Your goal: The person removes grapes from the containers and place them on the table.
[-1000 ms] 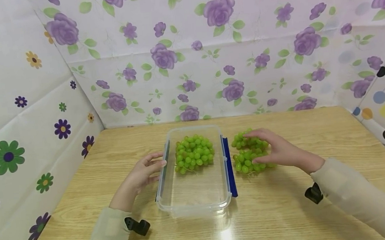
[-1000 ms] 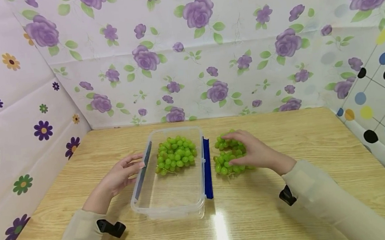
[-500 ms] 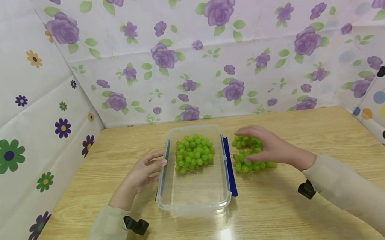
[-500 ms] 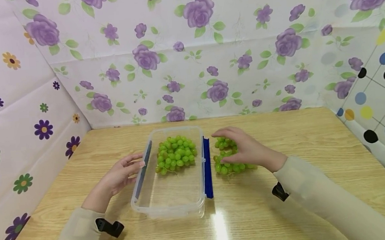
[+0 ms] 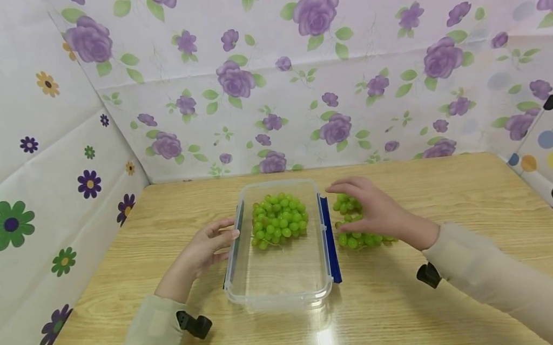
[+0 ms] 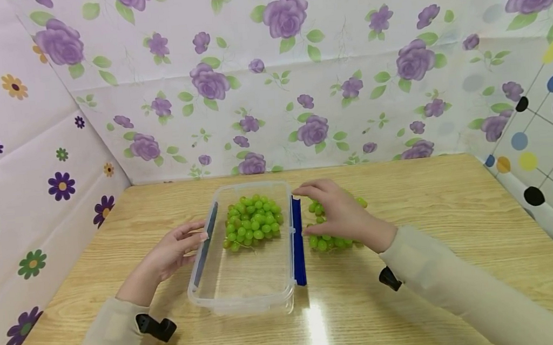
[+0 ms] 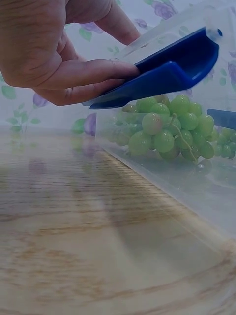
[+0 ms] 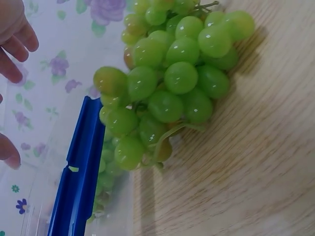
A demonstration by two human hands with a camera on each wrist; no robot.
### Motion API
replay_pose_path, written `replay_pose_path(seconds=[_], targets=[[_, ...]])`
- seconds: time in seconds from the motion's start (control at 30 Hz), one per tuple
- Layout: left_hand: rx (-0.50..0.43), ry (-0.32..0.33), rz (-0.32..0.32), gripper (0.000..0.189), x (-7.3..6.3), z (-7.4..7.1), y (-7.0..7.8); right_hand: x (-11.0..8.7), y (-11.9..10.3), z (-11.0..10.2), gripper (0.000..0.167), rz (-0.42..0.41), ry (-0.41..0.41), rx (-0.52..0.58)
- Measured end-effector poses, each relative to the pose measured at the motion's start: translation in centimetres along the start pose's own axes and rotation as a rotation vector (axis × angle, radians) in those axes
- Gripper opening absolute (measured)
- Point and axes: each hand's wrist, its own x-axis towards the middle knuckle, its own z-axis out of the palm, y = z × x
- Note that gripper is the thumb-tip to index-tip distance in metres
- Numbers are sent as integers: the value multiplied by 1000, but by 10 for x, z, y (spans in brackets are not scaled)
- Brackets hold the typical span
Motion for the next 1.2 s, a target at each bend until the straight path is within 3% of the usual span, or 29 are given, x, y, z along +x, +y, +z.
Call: replay_pose_path(seconds=[0.27,0.8,1.2], targets=[[-2,-7,5,63,-2,1,2,8,-8,7,74,-56,15,-13],[-14,-2,-4,63,-3,0,1,24,-29,21,72,-85,-48,-5],[-17,-1,-10,63,-1,1,0,29,-32,33,72,-107,-97,-10]])
